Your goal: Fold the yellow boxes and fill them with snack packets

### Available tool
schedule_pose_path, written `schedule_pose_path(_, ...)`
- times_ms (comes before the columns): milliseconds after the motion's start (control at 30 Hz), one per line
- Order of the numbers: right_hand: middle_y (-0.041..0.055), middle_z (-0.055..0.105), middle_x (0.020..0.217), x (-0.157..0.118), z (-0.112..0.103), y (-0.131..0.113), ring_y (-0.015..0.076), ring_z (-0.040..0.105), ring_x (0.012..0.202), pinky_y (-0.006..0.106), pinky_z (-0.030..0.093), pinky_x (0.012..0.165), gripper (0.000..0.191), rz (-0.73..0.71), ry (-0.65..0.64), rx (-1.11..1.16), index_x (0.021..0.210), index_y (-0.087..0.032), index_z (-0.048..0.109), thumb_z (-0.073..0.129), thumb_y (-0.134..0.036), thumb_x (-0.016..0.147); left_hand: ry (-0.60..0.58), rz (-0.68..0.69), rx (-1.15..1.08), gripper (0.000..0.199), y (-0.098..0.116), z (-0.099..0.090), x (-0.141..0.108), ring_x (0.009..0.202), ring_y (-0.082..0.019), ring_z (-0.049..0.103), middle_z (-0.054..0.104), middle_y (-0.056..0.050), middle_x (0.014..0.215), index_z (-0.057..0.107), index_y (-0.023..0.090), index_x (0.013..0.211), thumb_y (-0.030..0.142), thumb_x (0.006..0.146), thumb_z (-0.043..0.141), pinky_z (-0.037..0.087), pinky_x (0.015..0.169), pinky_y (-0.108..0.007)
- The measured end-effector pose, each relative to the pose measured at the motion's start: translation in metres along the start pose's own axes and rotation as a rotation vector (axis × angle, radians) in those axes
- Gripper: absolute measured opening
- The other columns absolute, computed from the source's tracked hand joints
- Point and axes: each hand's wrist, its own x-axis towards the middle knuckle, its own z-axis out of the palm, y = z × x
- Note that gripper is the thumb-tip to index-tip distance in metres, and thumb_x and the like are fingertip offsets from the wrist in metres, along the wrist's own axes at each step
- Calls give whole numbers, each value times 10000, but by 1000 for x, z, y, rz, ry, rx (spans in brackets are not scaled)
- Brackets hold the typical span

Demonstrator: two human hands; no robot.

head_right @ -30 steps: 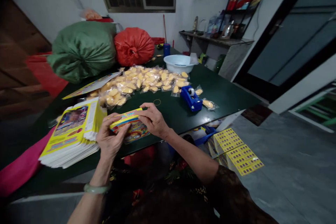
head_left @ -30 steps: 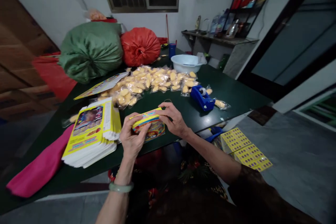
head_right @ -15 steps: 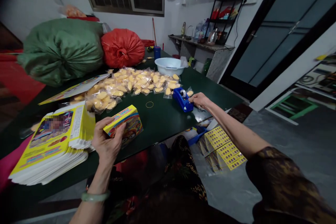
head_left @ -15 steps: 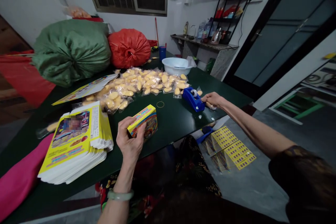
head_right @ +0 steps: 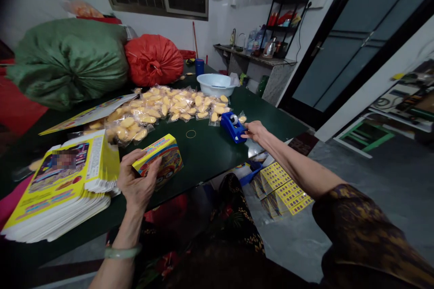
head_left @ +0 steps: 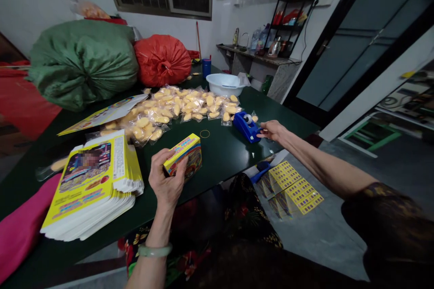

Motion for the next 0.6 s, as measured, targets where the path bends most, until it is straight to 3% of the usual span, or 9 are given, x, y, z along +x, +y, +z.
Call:
schedule_pose_path(167,-31,492,631,-26,-5,31,63,543,602,240,594,643,155,-127,60,25,705,-164,475,534,-75,818,-2,1,-26,351,-2,0,1,906,-153,604,600,-42,963,564,181,1007,159,705,741,491,793,-300)
schedule_pose_path(300,-42,465,627,-24,1,54,66,503,569,198,510,539,148,-155,108,-126,721,-152,494,521,-154,866,5,1,-9,345,-2,0,0,914,-158,610,606,-41,964,566,180,1001,169,704,741,499,803,-313)
schedule_pose_path(400,-53,445,628,-17,2,58,65,442,544,200,424,522,207,-177,142,-303,691,-141,485,560,-207,873,14,-11,-18,327,0,0,1,905,-161,617,613,-35,946,573,180,973,181,696,746,511,797,-323)
schedule_pose_path(467,-39,447,643,-18,0,59,84,440,587,225,409,576,227,-226,157,-413,637,-149,462,573,-154,835,18,-23,-50,316,1,0,2,900,-164,625,620,-36,944,578,180,958,183,691,746,520,797,-335)
schedule_pose_path(600,34,477,750,-48,2,63,162,471,749,291,390,696,248,-389,170,-546,586,-197,380,493,-69,766,-7,-86,-132,246,5,0,5,953,-184,647,646,-67,1031,585,180,905,225,714,733,534,832,-375)
